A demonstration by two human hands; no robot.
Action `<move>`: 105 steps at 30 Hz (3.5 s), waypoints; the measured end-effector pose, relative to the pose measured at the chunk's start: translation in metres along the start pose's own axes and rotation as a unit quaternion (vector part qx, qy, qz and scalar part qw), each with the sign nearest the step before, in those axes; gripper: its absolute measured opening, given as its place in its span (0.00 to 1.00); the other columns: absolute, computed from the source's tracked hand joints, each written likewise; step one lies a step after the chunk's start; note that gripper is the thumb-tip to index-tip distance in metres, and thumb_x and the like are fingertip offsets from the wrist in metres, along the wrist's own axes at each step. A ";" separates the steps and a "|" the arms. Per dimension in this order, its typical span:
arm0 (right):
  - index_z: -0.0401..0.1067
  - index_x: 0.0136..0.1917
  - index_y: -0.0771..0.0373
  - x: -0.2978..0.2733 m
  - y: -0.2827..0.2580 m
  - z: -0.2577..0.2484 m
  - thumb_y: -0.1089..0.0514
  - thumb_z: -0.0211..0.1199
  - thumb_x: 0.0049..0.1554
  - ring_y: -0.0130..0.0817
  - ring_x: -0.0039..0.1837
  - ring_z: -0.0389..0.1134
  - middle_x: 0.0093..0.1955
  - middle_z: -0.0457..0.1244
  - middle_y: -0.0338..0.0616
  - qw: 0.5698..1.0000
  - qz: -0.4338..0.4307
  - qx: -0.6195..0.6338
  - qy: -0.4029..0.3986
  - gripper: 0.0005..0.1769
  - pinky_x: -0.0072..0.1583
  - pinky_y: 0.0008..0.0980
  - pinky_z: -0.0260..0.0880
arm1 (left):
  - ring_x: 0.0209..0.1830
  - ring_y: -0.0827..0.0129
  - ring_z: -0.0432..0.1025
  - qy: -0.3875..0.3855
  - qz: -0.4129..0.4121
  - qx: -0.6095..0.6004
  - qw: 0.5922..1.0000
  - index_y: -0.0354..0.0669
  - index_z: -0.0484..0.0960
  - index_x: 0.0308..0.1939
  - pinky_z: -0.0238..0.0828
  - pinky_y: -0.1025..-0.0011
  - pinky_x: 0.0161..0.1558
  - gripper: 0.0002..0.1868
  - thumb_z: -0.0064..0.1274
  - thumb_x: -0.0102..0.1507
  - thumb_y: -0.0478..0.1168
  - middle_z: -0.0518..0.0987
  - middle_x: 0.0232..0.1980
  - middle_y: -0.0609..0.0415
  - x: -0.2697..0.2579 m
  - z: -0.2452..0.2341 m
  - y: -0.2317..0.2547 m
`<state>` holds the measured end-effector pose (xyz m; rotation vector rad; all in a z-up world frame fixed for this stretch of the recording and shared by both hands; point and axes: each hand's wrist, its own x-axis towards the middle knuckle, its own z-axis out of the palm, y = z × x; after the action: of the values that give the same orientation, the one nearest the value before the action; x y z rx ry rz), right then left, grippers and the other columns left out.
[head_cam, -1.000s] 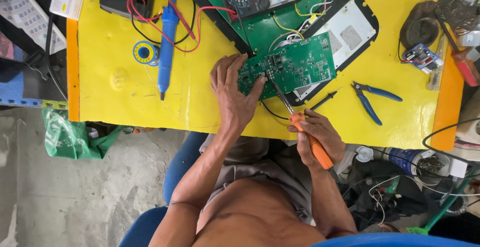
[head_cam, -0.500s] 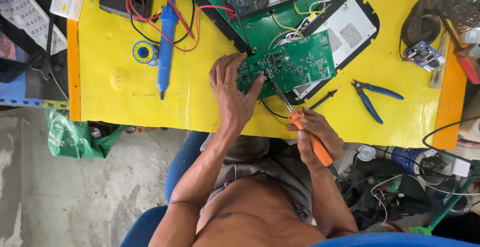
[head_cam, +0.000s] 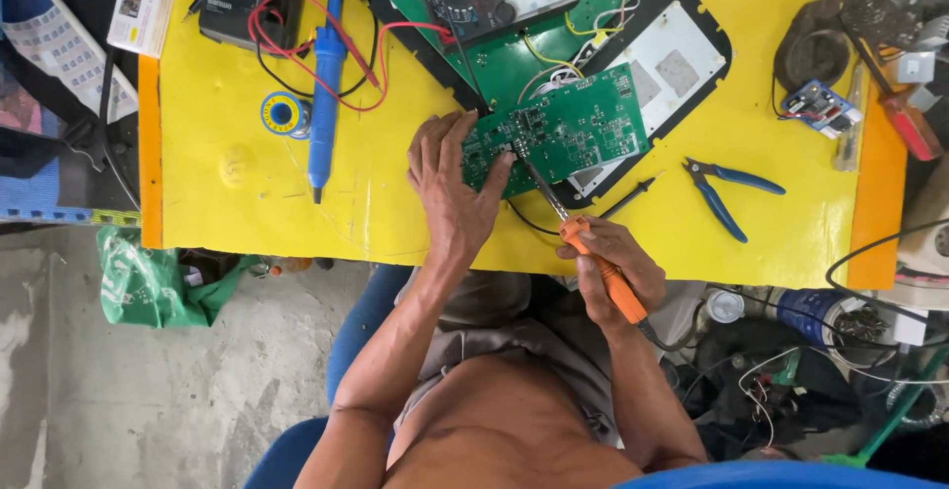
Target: The person uses a soldering iron to work on a green circuit board placed on a yellow table. They then use a multimeter to test the board and flip it over to inspect the other side.
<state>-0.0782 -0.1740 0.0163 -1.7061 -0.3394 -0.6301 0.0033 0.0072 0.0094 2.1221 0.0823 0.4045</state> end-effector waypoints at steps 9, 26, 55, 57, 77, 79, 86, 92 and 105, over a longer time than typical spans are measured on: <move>0.75 0.53 0.80 -0.008 0.016 -0.010 0.68 0.65 0.60 0.61 0.49 0.76 0.47 0.70 0.64 0.999 -0.023 0.041 -0.019 0.11 0.47 0.47 0.82 | 0.76 0.51 0.53 0.003 0.017 0.012 1.000 0.52 0.73 0.69 0.50 0.47 0.68 0.30 0.64 0.65 0.51 0.68 0.67 0.52 -0.003 0.001 -0.001; 0.74 0.54 0.82 -0.013 0.012 -0.012 0.68 0.63 0.61 0.58 0.50 0.76 0.48 0.70 0.66 0.997 -0.016 0.071 0.035 0.11 0.47 0.47 0.83 | 0.80 0.46 0.52 0.018 0.072 -0.056 0.996 0.47 0.73 0.70 0.47 0.43 0.74 0.20 0.47 0.74 0.45 0.69 0.71 0.45 -0.005 -0.006 -0.005; 0.67 0.58 0.85 -0.005 0.032 -0.032 0.70 0.58 0.64 0.66 0.49 0.75 0.53 0.66 0.75 0.997 -0.063 0.035 0.010 0.13 0.47 0.54 0.82 | 0.74 0.56 0.60 0.084 0.145 0.088 0.982 0.51 0.86 0.40 0.48 0.49 0.69 0.05 0.64 0.64 0.44 0.77 0.59 0.60 -0.014 0.007 0.002; 0.67 0.56 0.85 -0.003 0.029 -0.031 0.69 0.57 0.64 0.65 0.49 0.75 0.51 0.66 0.73 0.997 -0.067 0.020 0.014 0.12 0.46 0.54 0.82 | 0.72 0.57 0.63 0.095 0.153 0.093 0.979 0.52 0.86 0.39 0.49 0.51 0.69 0.04 0.63 0.64 0.44 0.78 0.58 0.59 -0.014 0.009 0.003; 0.74 0.52 0.81 -0.005 0.026 -0.014 0.65 0.61 0.63 0.60 0.48 0.75 0.47 0.69 0.67 0.999 -0.051 0.008 -0.005 0.12 0.49 0.51 0.82 | 0.71 0.59 0.64 0.104 0.139 0.039 0.984 0.53 0.86 0.40 0.43 0.50 0.70 0.04 0.63 0.65 0.45 0.78 0.56 0.58 -0.014 0.013 -0.006; 0.75 0.52 0.81 -0.002 0.022 -0.012 0.65 0.61 0.62 0.59 0.48 0.75 0.46 0.70 0.66 0.998 -0.055 0.008 -0.004 0.12 0.49 0.50 0.81 | 0.71 0.59 0.64 0.103 0.138 0.039 0.984 0.53 0.86 0.40 0.43 0.50 0.70 0.04 0.63 0.65 0.45 0.78 0.55 0.58 -0.014 0.012 -0.006; 0.74 0.51 0.80 0.003 0.010 -0.016 0.66 0.61 0.62 0.60 0.48 0.75 0.46 0.70 0.65 0.999 -0.052 0.006 0.002 0.11 0.50 0.50 0.81 | 0.73 0.58 0.64 0.085 0.140 0.011 0.986 0.50 0.87 0.44 0.47 0.49 0.71 0.04 0.60 0.66 0.40 0.79 0.57 0.55 -0.015 -0.004 -0.003; 0.72 0.52 0.78 0.006 0.004 -0.025 0.65 0.59 0.65 0.51 0.47 0.75 0.45 0.69 0.62 0.997 -0.079 -0.023 0.001 0.10 0.52 0.45 0.80 | 0.70 0.59 0.65 0.083 0.121 0.057 0.987 0.51 0.87 0.49 0.54 0.52 0.67 0.07 0.58 0.68 0.37 0.79 0.58 0.58 -0.030 -0.054 -0.022; 0.72 0.52 0.80 -0.008 0.017 -0.035 0.65 0.59 0.63 0.61 0.48 0.76 0.45 0.69 0.67 0.994 -0.081 -0.036 0.058 0.11 0.45 0.51 0.81 | 0.77 0.47 0.54 0.045 0.216 0.183 0.958 0.59 0.75 0.70 0.49 0.48 0.69 0.24 0.53 0.70 0.51 0.68 0.70 0.47 -0.052 -0.027 -0.003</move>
<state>-0.0836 -0.2107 0.0027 -1.7137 -0.3788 -0.8650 -0.0541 0.0196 0.0069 2.4862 -0.2820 0.7958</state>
